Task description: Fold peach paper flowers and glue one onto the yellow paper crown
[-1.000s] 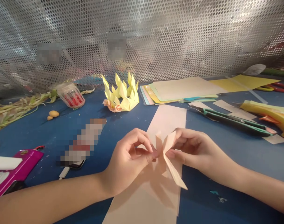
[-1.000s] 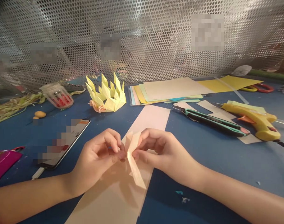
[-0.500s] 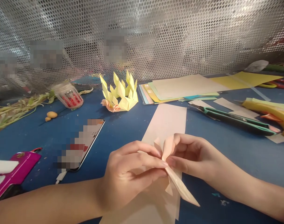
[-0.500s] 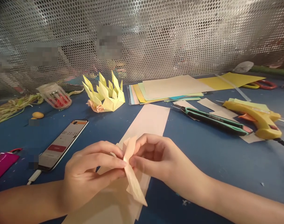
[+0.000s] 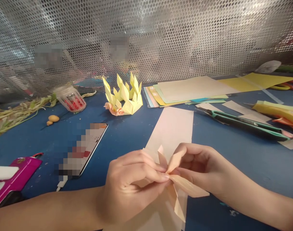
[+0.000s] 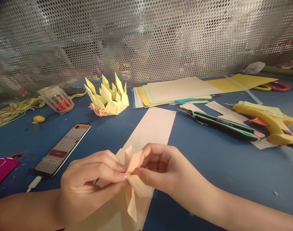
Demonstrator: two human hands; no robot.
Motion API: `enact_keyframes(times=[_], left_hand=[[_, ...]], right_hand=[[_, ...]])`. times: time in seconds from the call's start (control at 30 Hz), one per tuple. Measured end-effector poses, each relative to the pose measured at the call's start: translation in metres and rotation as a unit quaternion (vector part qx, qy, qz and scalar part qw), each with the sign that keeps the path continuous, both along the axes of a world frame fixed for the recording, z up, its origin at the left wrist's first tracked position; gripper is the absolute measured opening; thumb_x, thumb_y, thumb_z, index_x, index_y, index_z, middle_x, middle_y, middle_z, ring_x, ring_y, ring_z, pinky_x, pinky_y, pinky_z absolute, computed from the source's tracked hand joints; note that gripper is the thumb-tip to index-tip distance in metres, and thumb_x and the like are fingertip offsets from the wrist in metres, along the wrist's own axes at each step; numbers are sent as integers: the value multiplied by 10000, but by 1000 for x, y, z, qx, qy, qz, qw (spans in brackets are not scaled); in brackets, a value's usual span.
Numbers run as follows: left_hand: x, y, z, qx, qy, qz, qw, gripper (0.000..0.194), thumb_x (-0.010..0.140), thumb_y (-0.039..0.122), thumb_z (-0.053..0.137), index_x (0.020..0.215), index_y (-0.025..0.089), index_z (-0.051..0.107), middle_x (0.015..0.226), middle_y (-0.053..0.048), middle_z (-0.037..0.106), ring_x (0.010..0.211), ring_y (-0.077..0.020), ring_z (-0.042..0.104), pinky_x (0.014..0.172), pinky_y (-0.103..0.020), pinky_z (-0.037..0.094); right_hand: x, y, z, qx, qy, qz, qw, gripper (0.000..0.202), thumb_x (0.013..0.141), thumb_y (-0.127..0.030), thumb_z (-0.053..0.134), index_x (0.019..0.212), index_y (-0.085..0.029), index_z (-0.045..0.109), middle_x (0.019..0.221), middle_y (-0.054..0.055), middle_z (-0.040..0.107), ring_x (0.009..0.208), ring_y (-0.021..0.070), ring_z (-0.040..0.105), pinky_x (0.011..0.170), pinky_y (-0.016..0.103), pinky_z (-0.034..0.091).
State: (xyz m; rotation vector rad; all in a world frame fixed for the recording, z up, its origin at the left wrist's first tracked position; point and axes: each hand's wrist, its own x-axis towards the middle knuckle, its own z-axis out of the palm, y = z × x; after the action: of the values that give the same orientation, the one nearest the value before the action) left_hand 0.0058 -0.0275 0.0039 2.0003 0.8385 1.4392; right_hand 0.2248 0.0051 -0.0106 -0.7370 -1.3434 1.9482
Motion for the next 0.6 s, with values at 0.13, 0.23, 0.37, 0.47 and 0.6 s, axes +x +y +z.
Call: enact_keyframes(times=[0.13,0.23,0.37,0.47,0.6], left_hand=[[0,0,-7,51,9,35,998,270,841,-30,837,950,217,832,780,-31,846,629,-151,772,649,-212,619],[2,2,-11,85,-14,49,995,506,817,-75,811,1211,242,818,855,-18,866,698,-144,809,762,-195,656],[5,3,-13,84,-36,56,994,623,817,-99,761,1316,272,800,872,2,862,728,-126,802,812,-195,655],[5,2,-14,76,-41,57,995,597,818,-110,729,1290,246,811,889,-6,857,730,-105,778,803,-172,640],[3,2,-11,63,-35,48,996,506,820,-110,692,1190,208,826,839,-13,834,740,-129,788,790,-204,656]], right_hand=[[0,-3,2,15,-17,-5,1000,181,868,-332,929,866,-233,778,887,-2,831,827,109,794,768,153,612],[0,-4,2,29,-43,-27,998,213,903,-402,892,876,-234,765,892,17,833,835,136,797,751,180,619],[2,-7,1,96,-86,-51,990,196,869,-389,915,915,-260,775,873,11,830,791,153,778,725,214,624],[5,-8,1,164,-122,-59,977,169,875,-375,901,972,-281,800,921,20,837,842,184,792,766,254,649],[8,-9,4,226,-148,-56,961,144,912,-409,855,1004,-305,814,910,14,847,839,194,808,747,258,661]])
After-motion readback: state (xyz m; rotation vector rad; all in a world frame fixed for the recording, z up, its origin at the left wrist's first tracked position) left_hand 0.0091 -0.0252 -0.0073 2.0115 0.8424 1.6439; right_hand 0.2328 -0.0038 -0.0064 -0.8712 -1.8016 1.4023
